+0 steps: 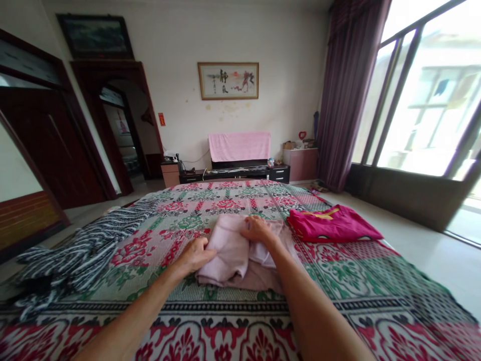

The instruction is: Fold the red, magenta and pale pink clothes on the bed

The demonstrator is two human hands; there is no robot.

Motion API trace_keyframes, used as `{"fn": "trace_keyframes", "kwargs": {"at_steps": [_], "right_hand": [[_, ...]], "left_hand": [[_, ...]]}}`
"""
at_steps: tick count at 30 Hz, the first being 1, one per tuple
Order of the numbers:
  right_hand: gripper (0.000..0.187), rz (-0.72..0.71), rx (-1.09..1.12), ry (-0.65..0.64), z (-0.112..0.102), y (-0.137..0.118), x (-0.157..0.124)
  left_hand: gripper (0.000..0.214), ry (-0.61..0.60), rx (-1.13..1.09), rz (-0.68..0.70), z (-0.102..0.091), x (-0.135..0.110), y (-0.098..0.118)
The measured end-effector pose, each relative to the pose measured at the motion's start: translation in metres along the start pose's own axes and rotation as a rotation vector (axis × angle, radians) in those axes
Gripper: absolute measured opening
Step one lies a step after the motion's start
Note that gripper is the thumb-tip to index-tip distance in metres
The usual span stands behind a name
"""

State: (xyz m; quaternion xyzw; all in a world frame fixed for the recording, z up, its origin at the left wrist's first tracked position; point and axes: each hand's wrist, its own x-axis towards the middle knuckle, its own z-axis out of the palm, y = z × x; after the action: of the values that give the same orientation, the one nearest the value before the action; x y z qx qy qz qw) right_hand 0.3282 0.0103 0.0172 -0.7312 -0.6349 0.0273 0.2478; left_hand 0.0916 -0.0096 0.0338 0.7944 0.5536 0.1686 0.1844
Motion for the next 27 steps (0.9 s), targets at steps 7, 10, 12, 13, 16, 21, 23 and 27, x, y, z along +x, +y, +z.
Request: {"fn": "trace_keyframes", "kwargs": {"at_steps": [7, 10, 12, 13, 16, 21, 23, 27], "right_hand": [[0.039, -0.008, -0.072, -0.035, 0.001, -0.007, -0.002], [0.04, 0.015, -0.068, -0.028, 0.007, -0.018, -0.001], [0.041, 0.048, -0.072, -0.023, 0.012, -0.027, 0.0], [0.042, 0.063, -0.08, -0.017, 0.013, -0.031, 0.0], [0.042, 0.081, -0.106, -0.008, 0.016, -0.041, 0.001], [0.037, 0.047, -0.062, -0.012, 0.012, -0.039, -0.005], [0.034, 0.025, -0.048, 0.005, 0.01, -0.035, -0.011], [0.033, 0.026, -0.016, 0.082, 0.005, -0.032, -0.031]], "left_hand": [[0.015, 0.086, -0.2, 0.012, -0.006, 0.015, -0.018], [0.014, 0.134, -0.196, 0.018, -0.01, 0.022, -0.03], [0.012, 0.171, -0.165, -0.002, -0.013, 0.026, -0.037], [0.011, 0.187, -0.144, -0.018, -0.015, 0.027, -0.04], [0.011, 0.212, -0.06, -0.062, -0.016, 0.028, -0.047], [0.017, 0.239, -0.136, 0.03, -0.008, 0.027, -0.062], [0.024, 0.237, -0.245, 0.022, -0.005, 0.027, -0.068], [0.029, 0.249, -0.316, 0.001, -0.006, 0.023, -0.076]]}}
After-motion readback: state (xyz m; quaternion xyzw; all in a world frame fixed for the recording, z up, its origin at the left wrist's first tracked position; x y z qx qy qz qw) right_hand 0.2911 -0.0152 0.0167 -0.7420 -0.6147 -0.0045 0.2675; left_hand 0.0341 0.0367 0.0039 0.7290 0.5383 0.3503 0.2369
